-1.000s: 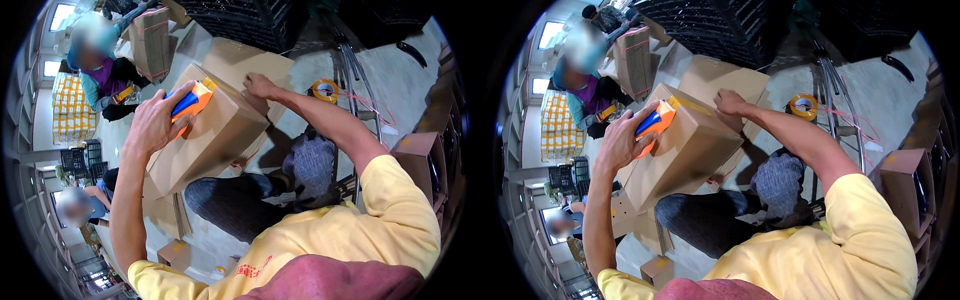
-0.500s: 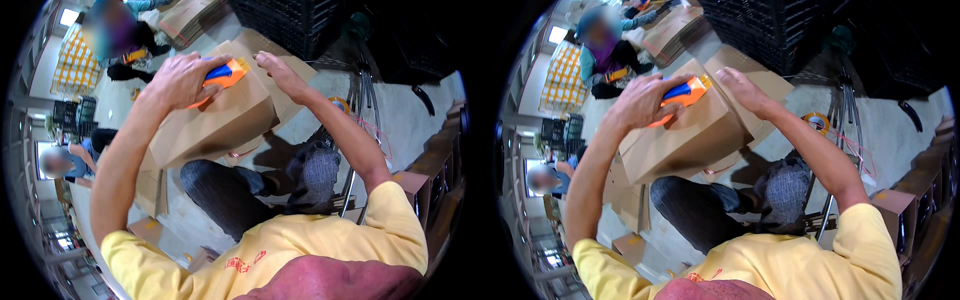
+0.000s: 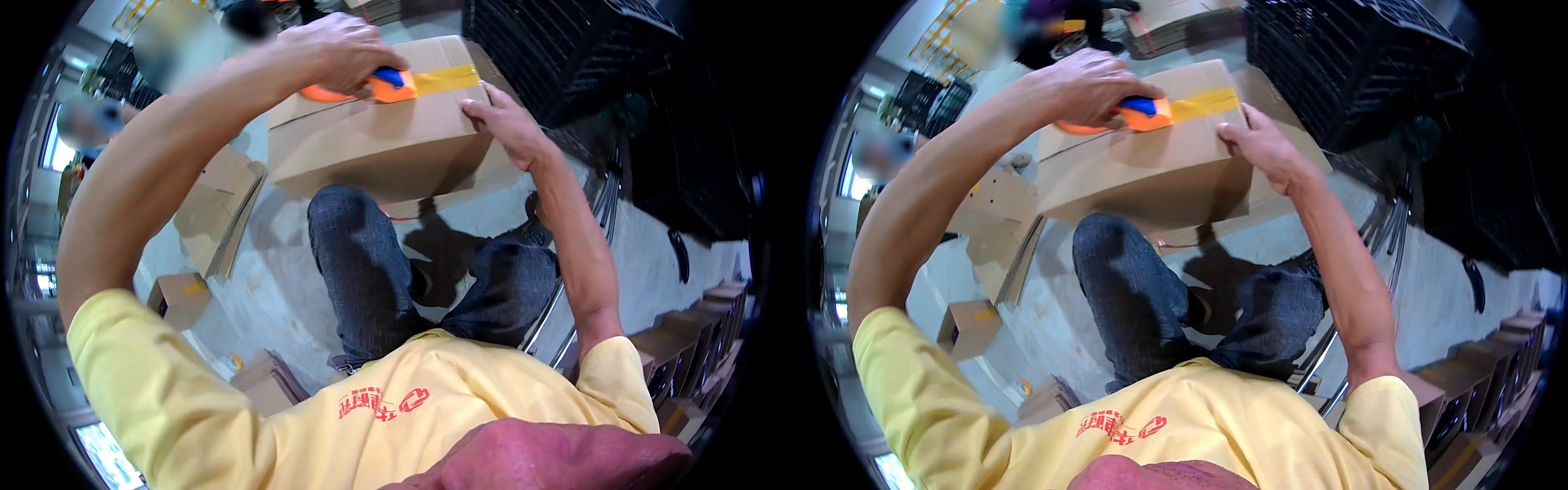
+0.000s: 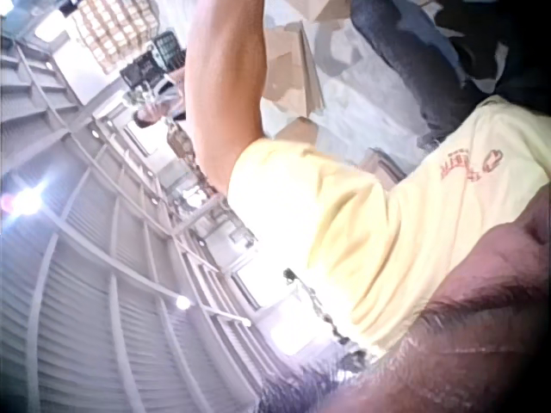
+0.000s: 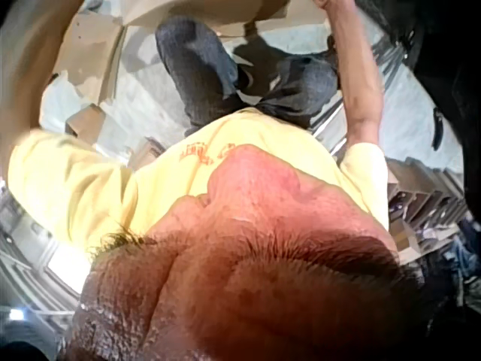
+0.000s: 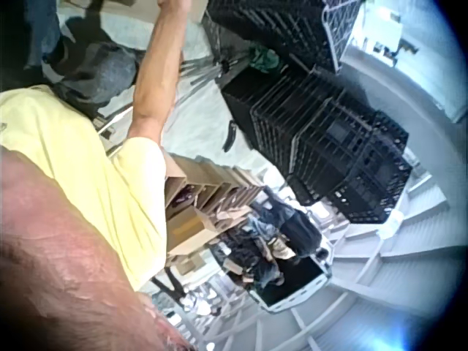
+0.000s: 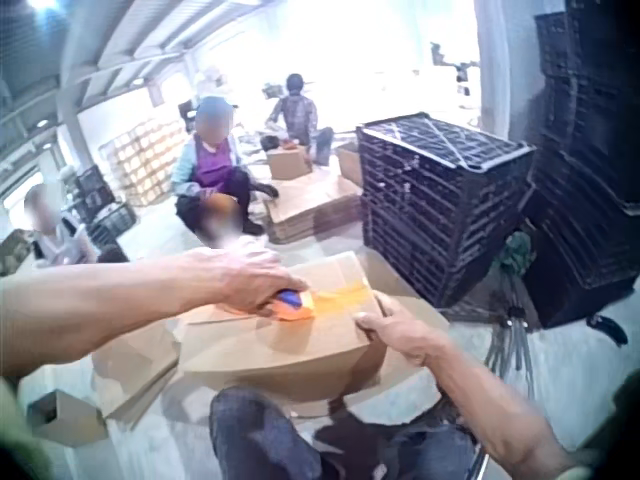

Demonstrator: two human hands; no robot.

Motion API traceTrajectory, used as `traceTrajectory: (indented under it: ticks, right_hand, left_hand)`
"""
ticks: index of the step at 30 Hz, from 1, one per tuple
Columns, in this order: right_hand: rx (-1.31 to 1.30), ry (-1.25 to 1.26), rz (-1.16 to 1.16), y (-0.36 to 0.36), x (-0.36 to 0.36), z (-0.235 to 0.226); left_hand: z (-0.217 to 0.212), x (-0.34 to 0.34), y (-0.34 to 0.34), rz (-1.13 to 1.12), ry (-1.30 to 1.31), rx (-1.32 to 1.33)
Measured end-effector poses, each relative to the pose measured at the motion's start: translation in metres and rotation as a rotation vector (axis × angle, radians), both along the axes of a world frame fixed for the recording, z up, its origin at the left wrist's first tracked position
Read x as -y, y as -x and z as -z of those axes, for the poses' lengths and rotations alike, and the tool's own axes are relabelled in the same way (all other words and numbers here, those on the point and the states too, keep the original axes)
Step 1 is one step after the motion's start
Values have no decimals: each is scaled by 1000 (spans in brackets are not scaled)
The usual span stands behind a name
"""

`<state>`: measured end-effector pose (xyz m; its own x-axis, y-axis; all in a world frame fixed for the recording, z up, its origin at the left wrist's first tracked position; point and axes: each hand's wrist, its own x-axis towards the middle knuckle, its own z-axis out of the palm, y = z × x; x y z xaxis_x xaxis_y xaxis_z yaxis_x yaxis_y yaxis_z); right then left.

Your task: The person sits on the floor and assembles flat cardboard sheets into boxes. They fold the flaps, secure the seams with a handheld tape dispenser, and place the finished boxes aside. The process is repeated for multiple units.

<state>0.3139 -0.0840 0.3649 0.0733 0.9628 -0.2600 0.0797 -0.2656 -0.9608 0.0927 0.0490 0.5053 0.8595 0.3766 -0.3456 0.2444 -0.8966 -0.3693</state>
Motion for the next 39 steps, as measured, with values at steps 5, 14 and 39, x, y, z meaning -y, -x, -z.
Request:
traceTrajectory:
  ticks: [5,14,39]
  right_hand:
    - [147,154,-16,5,-48,-18]
    - [92,111,145,-7,-49,-3]
    - [65,134,121,-39,-77,13]
  left_hand:
    - [-1,-2,-2,37,7,-9]
    - [5,-13,33,6,29,-24]
    - [275,-18,269,-331,374,1237]
